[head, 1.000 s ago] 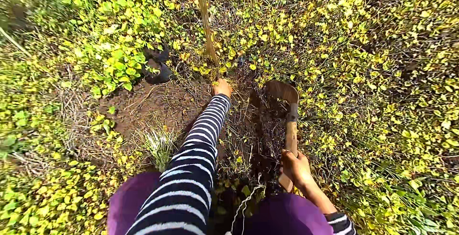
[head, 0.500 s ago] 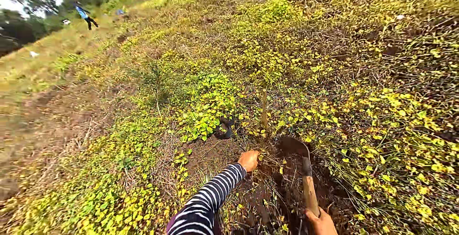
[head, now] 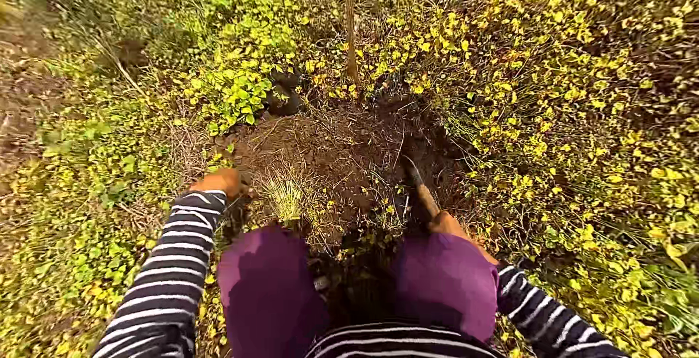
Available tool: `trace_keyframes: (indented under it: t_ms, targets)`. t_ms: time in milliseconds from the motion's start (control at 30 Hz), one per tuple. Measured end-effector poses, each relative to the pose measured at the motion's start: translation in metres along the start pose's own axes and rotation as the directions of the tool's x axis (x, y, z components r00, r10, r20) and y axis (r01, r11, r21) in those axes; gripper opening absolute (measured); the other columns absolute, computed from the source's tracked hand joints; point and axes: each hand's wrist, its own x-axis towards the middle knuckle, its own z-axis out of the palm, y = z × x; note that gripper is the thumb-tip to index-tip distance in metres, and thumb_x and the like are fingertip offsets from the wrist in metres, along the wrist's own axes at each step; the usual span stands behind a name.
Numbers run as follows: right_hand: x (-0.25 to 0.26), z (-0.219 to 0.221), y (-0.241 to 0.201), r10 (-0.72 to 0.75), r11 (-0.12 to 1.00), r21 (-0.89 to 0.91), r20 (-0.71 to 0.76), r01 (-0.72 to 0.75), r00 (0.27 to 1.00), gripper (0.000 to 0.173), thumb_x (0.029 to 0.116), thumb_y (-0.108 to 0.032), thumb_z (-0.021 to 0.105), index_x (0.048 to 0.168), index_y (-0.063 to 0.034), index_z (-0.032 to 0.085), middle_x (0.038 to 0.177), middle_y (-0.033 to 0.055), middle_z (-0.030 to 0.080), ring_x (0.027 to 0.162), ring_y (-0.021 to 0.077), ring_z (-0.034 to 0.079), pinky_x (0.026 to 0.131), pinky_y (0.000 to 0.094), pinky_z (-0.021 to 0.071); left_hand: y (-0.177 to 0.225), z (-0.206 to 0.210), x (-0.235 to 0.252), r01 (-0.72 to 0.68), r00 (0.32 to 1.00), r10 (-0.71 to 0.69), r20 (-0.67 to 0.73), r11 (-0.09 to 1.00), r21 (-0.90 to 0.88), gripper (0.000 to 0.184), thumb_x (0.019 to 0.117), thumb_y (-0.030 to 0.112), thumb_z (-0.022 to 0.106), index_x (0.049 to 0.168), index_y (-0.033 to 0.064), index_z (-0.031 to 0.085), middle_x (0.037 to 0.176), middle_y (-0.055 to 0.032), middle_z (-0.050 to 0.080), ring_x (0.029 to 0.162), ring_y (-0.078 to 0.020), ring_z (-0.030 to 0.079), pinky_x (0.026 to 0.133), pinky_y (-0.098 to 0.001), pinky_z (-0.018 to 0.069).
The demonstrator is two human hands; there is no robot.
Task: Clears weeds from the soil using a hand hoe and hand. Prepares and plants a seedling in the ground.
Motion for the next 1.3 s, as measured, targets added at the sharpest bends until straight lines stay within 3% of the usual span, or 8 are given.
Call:
trace_keyframes:
  t_ms: [100,233,400,767,1033,1167,1233,1300]
  targets:
    - [-0.034,-0.042,0.006,0.001,1.0,0.004,-0.041,-0.001,0.999,0.046,0.098,-0.029,0.068,0.128,0.0049,0.057,0.115,0.0284,0.066,0.108,0.0424,0.065,0.094,0.0624,0.0499,0.048,0.002,0.027,-0.299,0.933,0.26,-0.249,0.945,-0.132,0.064,0.0944,0.031,0.076,0.145,0.0,0.054,0.147,-0.0295,0.052,0.133,-0.0526,0.051,0.105,-0.0745,0.0402]
    - [-0.05,-0.065,0.001,0.063,0.998,0.033,-0.148,-0.059,0.987,0.045,0.1005,-0.025,0.063,0.132,0.0057,0.052,0.111,0.0279,0.065,0.101,0.0412,0.066,0.089,0.0608,0.0515,0.079,0.046,0.075,-0.359,0.91,0.363,-0.197,0.932,0.061,0.118,0.0714,0.038,0.095,0.165,0.0187,0.026,0.168,-0.032,0.013,0.151,-0.0608,0.015,0.112,-0.0854,0.0107]
    - [0.005,-0.03,-0.025,0.105,0.993,0.058,-0.09,-0.1,0.99,0.046,0.0987,-0.023,0.064,0.131,0.0071,0.051,0.116,0.0266,0.065,0.107,0.0387,0.066,0.093,0.0569,0.0522,0.087,0.085,0.121,-0.298,0.933,0.321,-0.164,0.943,0.148,0.143,0.0579,0.03,0.102,0.168,0.0197,0.011,0.171,-0.0232,-0.015,0.152,-0.06,-0.009,0.108,-0.0883,0.0152]
    - [0.032,-0.046,-0.036,0.048,0.894,0.418,0.266,-0.16,0.963,0.013,0.1009,-0.012,0.058,0.11,-0.0015,0.056,0.074,0.0026,0.059,0.056,0.0107,0.058,0.055,0.0285,0.0547,0.08,0.103,0.142,-0.416,0.856,0.433,-0.284,0.901,0.12,0.136,0.0566,0.023,0.101,0.166,0.0174,0.021,0.171,-0.0279,-0.001,0.151,-0.0641,-0.002,0.105,-0.0909,0.0131]
    - [0.05,-0.03,-0.024,-0.07,0.696,0.682,0.376,-0.224,0.924,0.009,0.1032,-0.011,0.05,0.098,-0.0087,0.057,0.065,-0.0021,0.057,0.052,0.0077,0.056,0.052,0.0242,0.053,0.085,0.106,0.153,-0.384,0.858,0.417,-0.3,0.908,0.166,0.114,0.0761,-0.005,0.082,0.167,0.0206,0.018,0.172,-0.0251,0.0,0.151,-0.0628,-0.003,0.104,-0.0905,0.0153]
    - [0.09,-0.029,0.033,-0.436,0.342,0.813,0.582,-0.472,0.687,0.027,0.1015,-0.029,0.04,0.093,-0.0151,0.061,0.068,-0.0029,0.06,0.053,0.0044,0.058,0.049,0.0185,0.051,0.094,0.076,0.136,-0.322,0.926,0.351,-0.14,0.927,0.194,0.128,0.0687,0.007,0.092,0.168,0.0213,0.013,0.172,-0.0239,-0.006,0.152,-0.0619,-0.002,0.103,-0.0896,0.0192]
    - [0.096,-0.021,0.03,-0.496,0.198,0.819,0.557,-0.538,0.666,0.031,0.105,-0.03,0.036,0.095,-0.0114,0.059,0.069,-0.0005,0.061,0.053,0.0051,0.059,0.048,0.0175,0.0518,0.115,0.039,0.107,-0.238,0.964,0.258,-0.065,0.946,0.219,0.097,0.0777,0.009,0.087,0.161,0.0142,0.037,0.169,-0.0264,0.018,0.148,-0.0619,0.022,0.1,-0.0868,0.0301]
    - [0.093,-0.011,0.028,-0.505,0.102,0.814,0.537,-0.571,0.676,0.033,0.1063,-0.03,0.034,0.099,-0.0096,0.058,0.069,0.0007,0.06,0.051,0.0055,0.057,0.046,0.0175,0.0502,0.151,0.003,0.075,-0.209,0.958,0.245,-0.147,0.951,0.228,0.035,0.0887,0.007,0.074,0.122,-0.0039,0.068,0.135,-0.033,0.06,0.122,-0.057,0.056,0.099,-0.0793,0.0381]
